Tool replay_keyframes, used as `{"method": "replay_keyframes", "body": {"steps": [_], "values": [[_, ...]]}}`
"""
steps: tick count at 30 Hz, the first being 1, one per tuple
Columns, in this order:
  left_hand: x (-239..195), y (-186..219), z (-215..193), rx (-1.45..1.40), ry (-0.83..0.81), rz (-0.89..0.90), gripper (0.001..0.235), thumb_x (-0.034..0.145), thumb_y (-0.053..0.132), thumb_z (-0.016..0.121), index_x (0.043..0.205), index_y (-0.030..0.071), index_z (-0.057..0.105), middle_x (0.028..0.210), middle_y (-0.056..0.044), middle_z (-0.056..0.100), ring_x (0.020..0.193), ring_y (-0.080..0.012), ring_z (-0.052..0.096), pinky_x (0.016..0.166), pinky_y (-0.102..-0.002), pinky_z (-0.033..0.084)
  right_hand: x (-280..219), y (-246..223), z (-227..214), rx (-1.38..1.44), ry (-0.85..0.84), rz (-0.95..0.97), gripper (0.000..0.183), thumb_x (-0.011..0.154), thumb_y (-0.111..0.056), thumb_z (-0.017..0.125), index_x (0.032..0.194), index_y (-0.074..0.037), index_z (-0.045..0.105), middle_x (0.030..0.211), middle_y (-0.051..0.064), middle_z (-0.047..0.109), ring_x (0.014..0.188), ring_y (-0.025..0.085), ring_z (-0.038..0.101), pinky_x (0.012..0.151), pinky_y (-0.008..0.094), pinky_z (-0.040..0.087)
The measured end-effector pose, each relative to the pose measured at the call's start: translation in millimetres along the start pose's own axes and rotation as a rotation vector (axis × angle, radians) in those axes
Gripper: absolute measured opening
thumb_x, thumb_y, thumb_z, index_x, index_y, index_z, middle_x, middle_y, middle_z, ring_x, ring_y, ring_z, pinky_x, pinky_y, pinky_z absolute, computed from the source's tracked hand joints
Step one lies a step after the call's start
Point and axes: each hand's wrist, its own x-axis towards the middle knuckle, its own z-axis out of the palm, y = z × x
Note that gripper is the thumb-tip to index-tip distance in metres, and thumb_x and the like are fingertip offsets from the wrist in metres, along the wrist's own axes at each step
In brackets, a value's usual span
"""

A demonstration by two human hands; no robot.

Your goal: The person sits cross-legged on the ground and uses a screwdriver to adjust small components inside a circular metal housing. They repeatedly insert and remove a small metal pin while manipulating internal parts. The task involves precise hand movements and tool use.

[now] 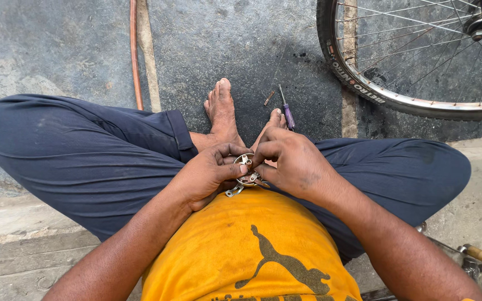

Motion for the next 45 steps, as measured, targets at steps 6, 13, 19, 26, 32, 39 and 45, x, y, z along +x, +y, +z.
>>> {"method": "replay_keyframes", "body": {"steps": [6,13,19,26,32,39,45], "values": [[-3,3,2,0.031,-0.010,-0.009,0.044,0.090,0.002,0.069,0.131,-0.002,0.055,0.100,-0.015,0.073,0.087,-0.0187,0.073,0.076,-0.027,0.061,-3,-2,0,-0.071,0.032,-0.059,0.015,0.071,-0.013,0.085,0.079,-0.005,0.075,0.081,0.006,0.061,0.076,0.022,0.065,0.069,0.037,0.056],[2,0,3,0.061,-0.087,0.025,0.048,0.091,0.003,0.069,0.135,-0.006,0.053,0.102,-0.015,0.073,0.090,-0.0174,0.073,0.080,-0.026,0.059,-6,2,-4,-0.021,-0.037,-0.015,0.016,0.074,-0.015,0.085,0.081,-0.006,0.075,0.081,0.004,0.063,0.075,0.020,0.066,0.066,0.036,0.056],[4,-3,1,0.069,-0.111,0.037,0.047,0.090,0.003,0.069,0.133,-0.007,0.053,0.105,-0.016,0.074,0.092,-0.0183,0.073,0.082,-0.027,0.060,-6,-2,-7,0.006,-0.046,-0.034,0.014,0.076,-0.015,0.084,0.084,-0.007,0.076,0.084,0.004,0.064,0.077,0.019,0.067,0.068,0.036,0.055],[3,-5,0,0.105,-0.138,0.065,0.043,0.092,0.002,0.068,0.131,-0.008,0.054,0.106,-0.017,0.072,0.093,-0.0180,0.073,0.084,-0.028,0.059,-4,-6,-11,0.029,-0.126,0.144,0.014,0.075,-0.016,0.084,0.083,-0.007,0.077,0.085,0.003,0.066,0.075,0.016,0.070,0.069,0.033,0.058],[3,-5,1,0.136,-0.138,0.069,0.041,0.093,0.002,0.067,0.130,-0.009,0.055,0.107,-0.016,0.074,0.093,-0.0171,0.072,0.083,-0.027,0.059,-8,-12,-9,-0.003,-0.094,0.135,0.014,0.073,-0.014,0.084,0.081,-0.006,0.076,0.085,0.004,0.068,0.073,0.016,0.070,0.066,0.033,0.059],[1,-3,2,0.064,-0.137,0.051,0.043,0.092,0.002,0.067,0.133,-0.007,0.055,0.107,-0.014,0.073,0.092,-0.0163,0.073,0.082,-0.026,0.060,-11,-5,-19,0.106,0.094,0.207,0.008,0.085,-0.007,0.075,0.093,-0.005,0.073,0.088,0.006,0.075,0.081,0.016,0.075,0.074,0.030,0.061],[-5,4,0,0.100,-0.091,0.051,0.046,0.091,0.000,0.066,0.134,-0.006,0.056,0.103,-0.014,0.073,0.087,-0.0164,0.072,0.077,-0.025,0.059,9,54,-28,-0.034,0.207,0.364,0.015,0.090,-0.014,0.072,0.101,-0.005,0.075,0.091,0.013,0.077,0.080,0.023,0.077,0.076,0.037,0.059]]}}
